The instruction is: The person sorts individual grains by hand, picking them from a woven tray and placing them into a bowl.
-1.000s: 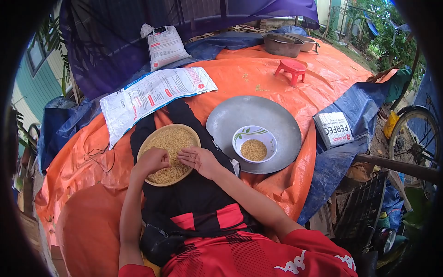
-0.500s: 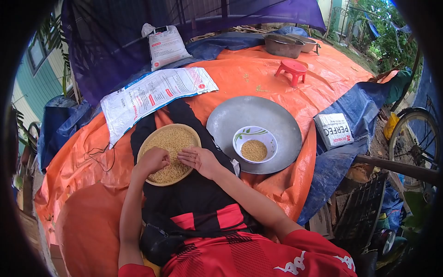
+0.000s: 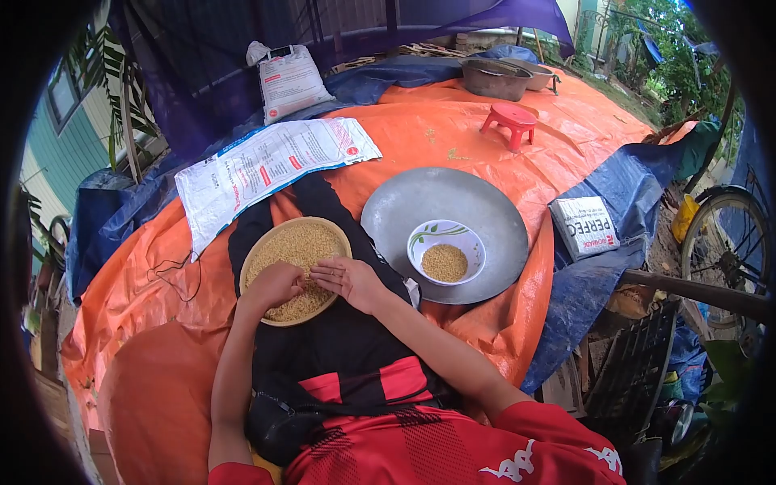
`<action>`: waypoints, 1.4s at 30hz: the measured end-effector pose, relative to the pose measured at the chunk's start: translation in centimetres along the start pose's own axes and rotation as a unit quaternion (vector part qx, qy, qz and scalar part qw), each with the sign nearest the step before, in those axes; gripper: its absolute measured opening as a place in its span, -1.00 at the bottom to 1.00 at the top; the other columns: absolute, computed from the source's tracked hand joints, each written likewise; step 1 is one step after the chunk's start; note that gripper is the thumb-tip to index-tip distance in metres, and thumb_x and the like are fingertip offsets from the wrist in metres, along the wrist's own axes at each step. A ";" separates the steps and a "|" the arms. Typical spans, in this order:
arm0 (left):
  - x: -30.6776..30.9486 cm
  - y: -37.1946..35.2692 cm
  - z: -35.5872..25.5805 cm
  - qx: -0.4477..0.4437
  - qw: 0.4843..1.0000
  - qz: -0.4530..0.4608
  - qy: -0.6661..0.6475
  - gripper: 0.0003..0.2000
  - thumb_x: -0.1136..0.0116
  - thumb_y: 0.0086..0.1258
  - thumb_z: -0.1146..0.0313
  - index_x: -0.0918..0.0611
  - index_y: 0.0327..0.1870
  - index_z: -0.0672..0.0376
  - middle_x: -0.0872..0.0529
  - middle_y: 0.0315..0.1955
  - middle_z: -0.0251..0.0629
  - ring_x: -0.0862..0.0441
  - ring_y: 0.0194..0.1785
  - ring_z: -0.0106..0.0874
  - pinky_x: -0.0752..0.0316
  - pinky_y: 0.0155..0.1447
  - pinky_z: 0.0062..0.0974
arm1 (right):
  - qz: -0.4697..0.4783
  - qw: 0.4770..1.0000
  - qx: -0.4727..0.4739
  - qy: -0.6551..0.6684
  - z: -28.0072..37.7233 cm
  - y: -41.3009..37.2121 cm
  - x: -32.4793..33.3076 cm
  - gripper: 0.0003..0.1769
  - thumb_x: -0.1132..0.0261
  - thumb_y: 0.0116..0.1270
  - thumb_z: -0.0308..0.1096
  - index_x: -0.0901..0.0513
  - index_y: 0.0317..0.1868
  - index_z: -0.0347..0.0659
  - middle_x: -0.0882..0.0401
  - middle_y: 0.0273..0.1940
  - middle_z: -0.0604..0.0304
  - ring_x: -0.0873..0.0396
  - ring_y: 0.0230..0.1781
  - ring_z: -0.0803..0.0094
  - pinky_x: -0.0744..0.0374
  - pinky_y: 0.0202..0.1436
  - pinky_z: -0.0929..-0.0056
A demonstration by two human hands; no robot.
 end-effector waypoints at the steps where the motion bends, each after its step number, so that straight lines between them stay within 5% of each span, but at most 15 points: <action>1: 0.1 0.0 0.0 0.004 1.000 0.004 -0.005 -0.89 -0.28 0.05 0.38 -0.67 -0.42 0.19 -0.70 -0.45 -0.10 -0.66 -0.27 -0.12 -0.51 -0.13 -0.18 | 0.000 1.000 0.000 0.000 0.0 0.0 0.0 -0.49 0.05 0.51 -0.27 -0.31 0.27 -0.54 -0.50 0.17 -0.15 -0.52 0.22 0.15 -0.48 0.35 0.29; 18: 0.9 -0.1 -0.7 0.007 0.999 0.035 -0.024 -0.74 -0.40 0.02 0.29 -0.67 -0.28 0.17 -0.69 -0.37 -0.14 -0.64 -0.18 -0.14 -0.51 -0.06 -0.19 | -0.003 1.000 0.001 0.001 0.1 -0.3 -0.2 -0.49 0.05 0.52 -0.25 -0.31 0.25 -0.56 -0.50 0.16 -0.15 -0.51 0.21 0.15 -0.47 0.36 0.26; 23: 7.3 -1.6 -4.1 -0.024 0.991 -0.123 -0.039 -0.77 -0.37 0.12 0.35 -0.65 -0.25 0.24 -0.68 -0.35 -0.18 -0.65 -0.27 -0.24 -0.51 -0.12 -0.35 | -0.008 1.000 0.006 -0.009 0.4 -0.6 -0.7 -0.49 0.09 0.53 -0.28 -0.28 0.26 -0.60 -0.47 0.18 -0.21 -0.50 0.23 0.11 -0.47 0.37 0.25; 26: 15.3 -4.7 -10.8 -0.079 0.938 -0.320 -0.103 -0.71 -0.36 0.15 0.43 -0.62 -0.10 0.24 -0.63 -0.23 -0.19 -0.61 -0.20 -0.32 -0.51 -0.13 -0.43 | 0.011 1.000 0.011 -0.001 0.2 -0.3 -0.5 -0.48 0.12 0.53 -0.30 -0.24 0.28 -0.63 -0.44 0.20 -0.25 -0.48 0.25 0.08 -0.46 0.38 0.24; 28: 19.4 -7.7 -14.0 -0.196 0.850 -0.478 -0.098 -0.53 -0.47 0.05 0.30 -0.60 -0.01 0.26 -0.64 -0.04 -0.18 -0.58 -0.04 -0.33 -0.50 -0.07 -0.41 | 0.015 1.000 0.007 0.007 0.0 0.0 -0.1 -0.47 0.14 0.53 -0.30 -0.22 0.28 -0.64 -0.41 0.22 -0.28 -0.46 0.27 0.06 -0.45 0.39 0.23; 29: 20.7 -9.2 -15.8 -0.242 0.800 -0.539 -0.106 -0.39 -0.30 0.23 0.03 -0.52 0.15 0.37 -0.55 0.14 -0.04 -0.52 0.13 -0.22 -0.46 0.06 -0.38 | 0.011 1.000 0.002 -0.001 0.1 -0.2 -0.3 -0.47 0.16 0.54 -0.30 -0.24 0.30 -0.62 -0.40 0.26 -0.28 -0.41 0.33 0.06 -0.38 0.43 0.24; 30: 21.2 -10.4 -16.9 -0.291 0.750 -0.584 -0.105 -0.39 -0.30 0.23 0.04 -0.52 0.14 0.37 -0.55 0.14 -0.03 -0.52 0.13 -0.21 -0.46 0.07 -0.37 | 0.011 1.000 0.003 -0.005 0.1 -0.2 -0.3 -0.47 0.16 0.54 -0.30 -0.24 0.30 -0.62 -0.39 0.26 -0.28 -0.40 0.33 0.05 -0.38 0.43 0.24; 33: 22.0 -12.9 -19.0 -0.385 0.692 -0.602 -0.099 -0.41 -0.30 0.24 0.06 -0.52 0.13 0.38 -0.55 0.14 -0.01 -0.53 0.13 -0.21 -0.46 0.09 -0.35 | 0.020 1.000 0.008 -0.014 0.0 -0.1 -0.1 -0.46 0.15 0.54 -0.29 -0.21 0.31 -0.63 -0.37 0.27 -0.29 -0.39 0.33 0.02 -0.37 0.44 0.23; 42: 21.6 -14.6 -19.3 -0.452 0.698 -0.546 -0.109 -0.46 -0.28 0.27 0.11 -0.53 0.10 0.40 -0.56 0.12 0.04 -0.55 0.12 -0.19 -0.45 0.15 -0.27 | 0.012 1.000 0.019 -0.017 0.1 -0.2 -0.3 -0.48 0.13 0.53 -0.30 -0.26 0.28 -0.63 -0.43 0.21 -0.28 -0.46 0.27 0.05 -0.44 0.38 0.22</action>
Point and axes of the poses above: each hand's wrist, its own y-axis towards the middle knuckle, its own x-axis out of the back of the hand, z = x × y, the point moved 2 cm from there along y, towards the middle knuckle
